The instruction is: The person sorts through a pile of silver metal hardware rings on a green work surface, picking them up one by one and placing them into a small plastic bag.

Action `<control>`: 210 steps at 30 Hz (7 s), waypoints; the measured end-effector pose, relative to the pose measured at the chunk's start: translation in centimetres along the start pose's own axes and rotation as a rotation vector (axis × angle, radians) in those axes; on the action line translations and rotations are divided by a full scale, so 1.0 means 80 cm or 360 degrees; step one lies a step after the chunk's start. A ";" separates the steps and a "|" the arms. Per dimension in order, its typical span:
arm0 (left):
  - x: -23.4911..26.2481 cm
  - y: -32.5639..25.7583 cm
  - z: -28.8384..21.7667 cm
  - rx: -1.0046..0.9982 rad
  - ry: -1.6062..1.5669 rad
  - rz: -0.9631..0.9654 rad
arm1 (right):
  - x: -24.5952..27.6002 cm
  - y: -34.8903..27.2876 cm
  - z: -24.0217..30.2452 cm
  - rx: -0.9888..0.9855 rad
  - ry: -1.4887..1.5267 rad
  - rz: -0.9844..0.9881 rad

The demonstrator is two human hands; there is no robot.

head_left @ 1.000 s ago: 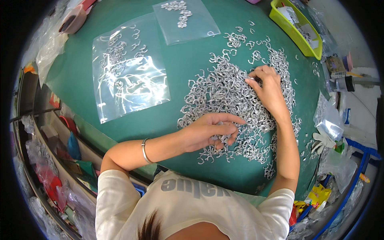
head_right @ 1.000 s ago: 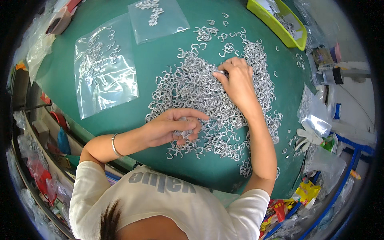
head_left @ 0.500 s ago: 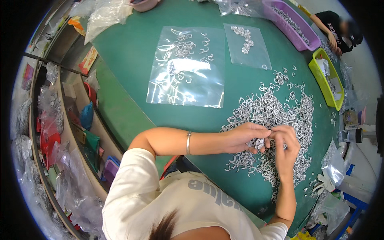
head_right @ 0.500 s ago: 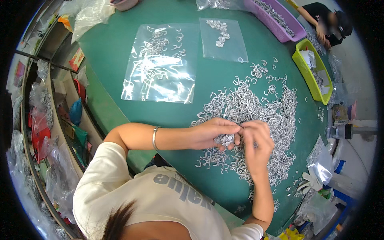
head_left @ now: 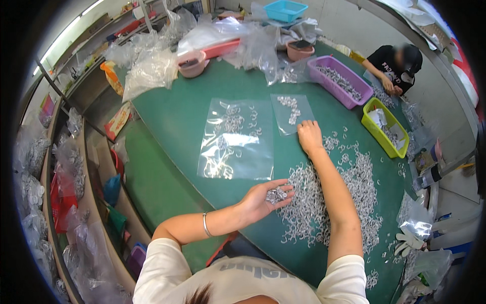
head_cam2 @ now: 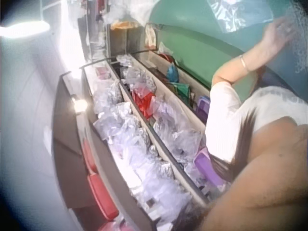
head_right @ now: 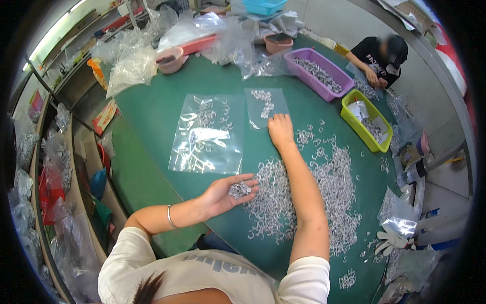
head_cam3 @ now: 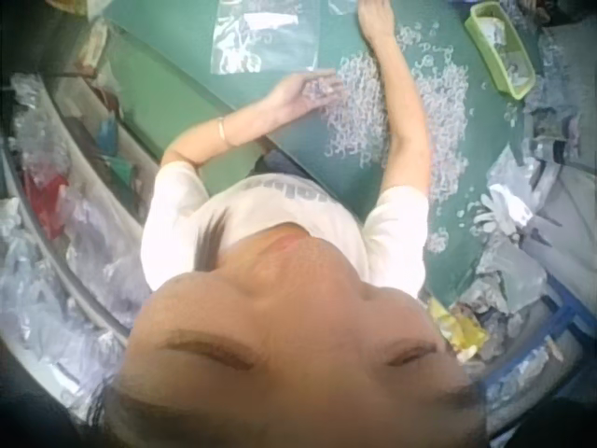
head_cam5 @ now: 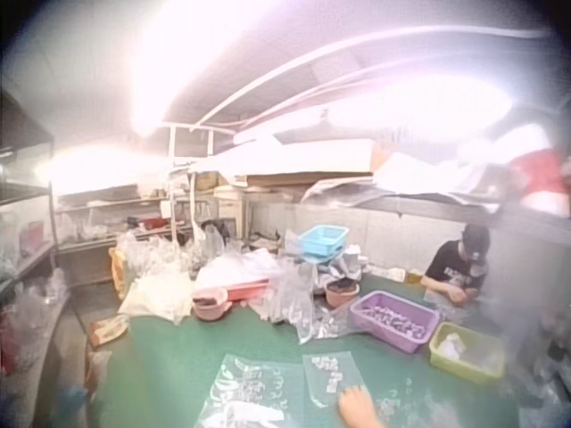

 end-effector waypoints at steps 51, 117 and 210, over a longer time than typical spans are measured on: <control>-0.048 -0.022 0.067 -0.0679 0.3679 0.1030 | 0.114 -0.423 0.098 -0.0484 0.0843 0.0266; -0.124 0.008 0.150 -0.1116 0.3678 0.1831 | 0.083 -0.536 -0.035 -0.0905 0.0850 0.0170; -0.078 -0.047 0.114 -0.1020 0.3481 0.0891 | 0.120 -0.473 0.036 -0.0612 0.0950 -0.0147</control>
Point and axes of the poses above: each hand's wrist, its own y-axis towards the middle knuckle, its own x-axis out of the back of the hand, z = x × y, the point moved 9 cm from there along y, towards the middle knuckle, and after that the axes turned 12 degrees about z, right-handed, at the moved point
